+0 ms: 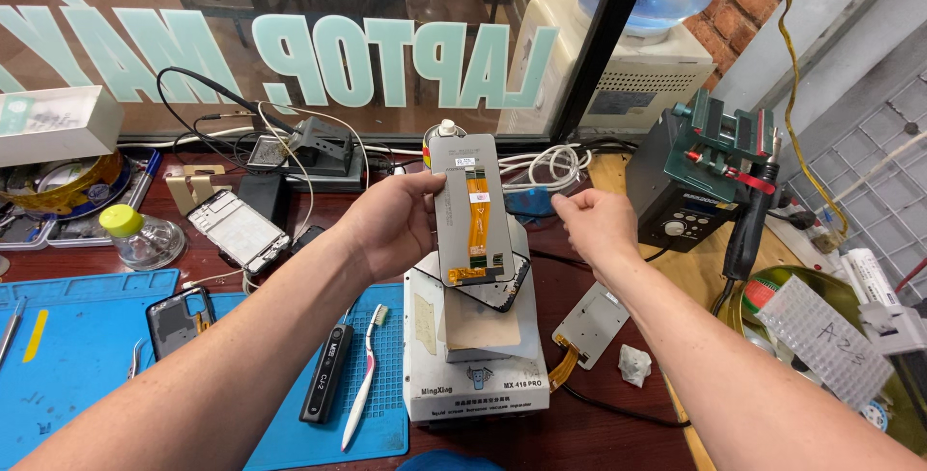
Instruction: The person disassembles a smartphone, removes the battery and internal components, then reassembles the device by reconnecting the display and other parts. They use a prying tool and a cleaning cloth during the process.
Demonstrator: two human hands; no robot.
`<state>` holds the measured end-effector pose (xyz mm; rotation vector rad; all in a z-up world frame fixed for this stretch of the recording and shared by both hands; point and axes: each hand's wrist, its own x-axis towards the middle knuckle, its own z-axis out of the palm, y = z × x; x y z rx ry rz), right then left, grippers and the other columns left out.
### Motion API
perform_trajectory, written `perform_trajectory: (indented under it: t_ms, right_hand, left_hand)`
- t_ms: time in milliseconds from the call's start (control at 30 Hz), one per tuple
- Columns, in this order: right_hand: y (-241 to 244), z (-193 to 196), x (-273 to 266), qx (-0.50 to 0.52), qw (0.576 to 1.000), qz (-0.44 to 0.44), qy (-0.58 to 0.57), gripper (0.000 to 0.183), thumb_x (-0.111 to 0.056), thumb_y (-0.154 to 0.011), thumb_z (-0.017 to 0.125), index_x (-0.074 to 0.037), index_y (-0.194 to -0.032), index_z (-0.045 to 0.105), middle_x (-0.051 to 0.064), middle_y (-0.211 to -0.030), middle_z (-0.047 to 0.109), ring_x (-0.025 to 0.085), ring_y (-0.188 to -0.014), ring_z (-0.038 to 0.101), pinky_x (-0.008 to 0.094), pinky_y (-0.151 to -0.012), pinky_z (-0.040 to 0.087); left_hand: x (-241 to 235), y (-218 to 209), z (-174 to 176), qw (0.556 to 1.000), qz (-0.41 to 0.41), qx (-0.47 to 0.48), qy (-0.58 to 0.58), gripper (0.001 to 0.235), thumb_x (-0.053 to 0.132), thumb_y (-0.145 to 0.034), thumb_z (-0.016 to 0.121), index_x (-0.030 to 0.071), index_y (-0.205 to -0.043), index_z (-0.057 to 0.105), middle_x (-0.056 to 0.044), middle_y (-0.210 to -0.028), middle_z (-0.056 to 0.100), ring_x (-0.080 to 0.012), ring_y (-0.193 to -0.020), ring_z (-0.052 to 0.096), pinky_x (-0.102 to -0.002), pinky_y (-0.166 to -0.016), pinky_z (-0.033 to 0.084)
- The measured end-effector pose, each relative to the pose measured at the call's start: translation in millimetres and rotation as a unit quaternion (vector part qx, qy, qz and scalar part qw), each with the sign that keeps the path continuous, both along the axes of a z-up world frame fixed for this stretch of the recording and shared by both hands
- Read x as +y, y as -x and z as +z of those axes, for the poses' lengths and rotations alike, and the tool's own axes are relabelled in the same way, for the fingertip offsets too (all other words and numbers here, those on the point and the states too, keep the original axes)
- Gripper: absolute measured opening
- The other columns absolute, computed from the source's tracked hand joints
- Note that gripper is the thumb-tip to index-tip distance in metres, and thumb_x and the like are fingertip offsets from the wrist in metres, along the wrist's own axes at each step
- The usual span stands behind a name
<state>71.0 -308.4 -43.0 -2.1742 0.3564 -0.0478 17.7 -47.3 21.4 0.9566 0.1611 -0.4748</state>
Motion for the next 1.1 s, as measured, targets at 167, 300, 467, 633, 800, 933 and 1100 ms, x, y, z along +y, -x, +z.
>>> perform_trajectory:
  t_ms: [167, 300, 467, 633, 800, 933, 1100]
  right_hand:
    - [6.5, 5.3, 4.4, -0.024, 0.997, 0.041, -0.068, 0.011, -0.019, -0.087, 0.069, -0.010, -0.088, 0.073, -0.001, -0.070, 0.068, 0.009, -0.057, 0.062, 0.028, -0.050, 0.052]
    - [6.4, 5.3, 5.5, -0.063, 0.997, 0.028, 0.039, 0.018, -0.024, -0.085, 0.079, -0.007, -0.085, 0.076, 0.001, -0.069, 0.070, 0.009, -0.058, 0.061, 0.027, -0.053, 0.048]
    - [4.3, 1.4, 3.7, -0.052, 0.998, 0.023, 0.004, 0.019, -0.024, -0.088, 0.077, -0.005, -0.085, 0.076, 0.002, -0.070, 0.071, 0.009, -0.056, 0.059, 0.028, -0.051, 0.045]
    - [9.2, 7.2, 7.2, -0.046, 0.995, 0.034, -0.084, 0.018, -0.021, -0.087, 0.076, -0.003, -0.086, 0.073, 0.000, -0.066, 0.066, 0.009, -0.053, 0.054, 0.027, -0.047, 0.041]
    - [15.4, 34.5, 19.3, -0.016, 0.972, 0.143, -0.187, 0.025, -0.026, -0.099, 0.066, -0.003, -0.102, 0.074, 0.005, -0.079, 0.067, 0.012, -0.063, 0.060, 0.028, -0.056, 0.050]
    - [26.3, 58.3, 37.0, 0.087, 0.897, 0.234, -0.366, 0.031, -0.026, -0.102, 0.059, -0.001, -0.119, 0.068, 0.007, -0.104, 0.073, 0.014, -0.085, 0.071, 0.031, -0.074, 0.061]
    - [44.0, 86.4, 52.6, 0.117, 0.828, 0.308, -0.453, 0.043, -0.031, -0.102, 0.058, -0.003, -0.133, 0.061, 0.011, -0.119, 0.071, 0.021, -0.105, 0.070, 0.040, -0.088, 0.060]
  left_hand:
    - [-0.8, 1.4, 0.3, 1.000, -0.009, 0.002, 0.013, 0.039, 0.019, -0.103, 0.038, 0.006, -0.138, 0.051, -0.016, -0.130, 0.067, -0.0270, -0.119, 0.068, -0.049, -0.108, 0.052]
    - [-0.1, 0.5, 0.2, 0.999, -0.009, -0.001, 0.031, 0.038, 0.018, -0.104, 0.038, 0.007, -0.138, 0.050, -0.016, -0.131, 0.067, -0.0274, -0.120, 0.067, -0.049, -0.107, 0.052]
    - [1.8, 1.0, 0.0, 0.999, -0.012, -0.011, 0.045, 0.037, 0.017, -0.104, 0.039, 0.007, -0.138, 0.050, -0.015, -0.129, 0.067, -0.0266, -0.118, 0.068, -0.047, -0.106, 0.054]
    - [3.3, 5.1, 4.1, 1.000, -0.006, -0.011, 0.013, 0.036, 0.020, -0.105, 0.038, 0.010, -0.137, 0.050, -0.013, -0.126, 0.066, -0.0237, -0.116, 0.068, -0.046, -0.104, 0.055]
    - [3.0, 2.0, -1.4, 0.999, -0.008, -0.025, 0.026, 0.036, 0.019, -0.105, 0.038, 0.008, -0.137, 0.050, -0.014, -0.126, 0.066, -0.0247, -0.114, 0.068, -0.045, -0.103, 0.055]
    - [1.6, -6.1, -11.8, 0.998, 0.000, -0.061, 0.026, 0.036, 0.018, -0.104, 0.041, 0.006, -0.136, 0.054, -0.013, -0.126, 0.065, -0.0237, -0.115, 0.065, -0.044, -0.105, 0.054]
    - [3.7, -15.1, -16.1, 0.998, 0.011, -0.066, -0.018, 0.032, 0.017, -0.104, 0.049, 0.005, -0.132, 0.059, -0.010, -0.121, 0.064, -0.0190, -0.106, 0.062, -0.047, -0.111, 0.049]
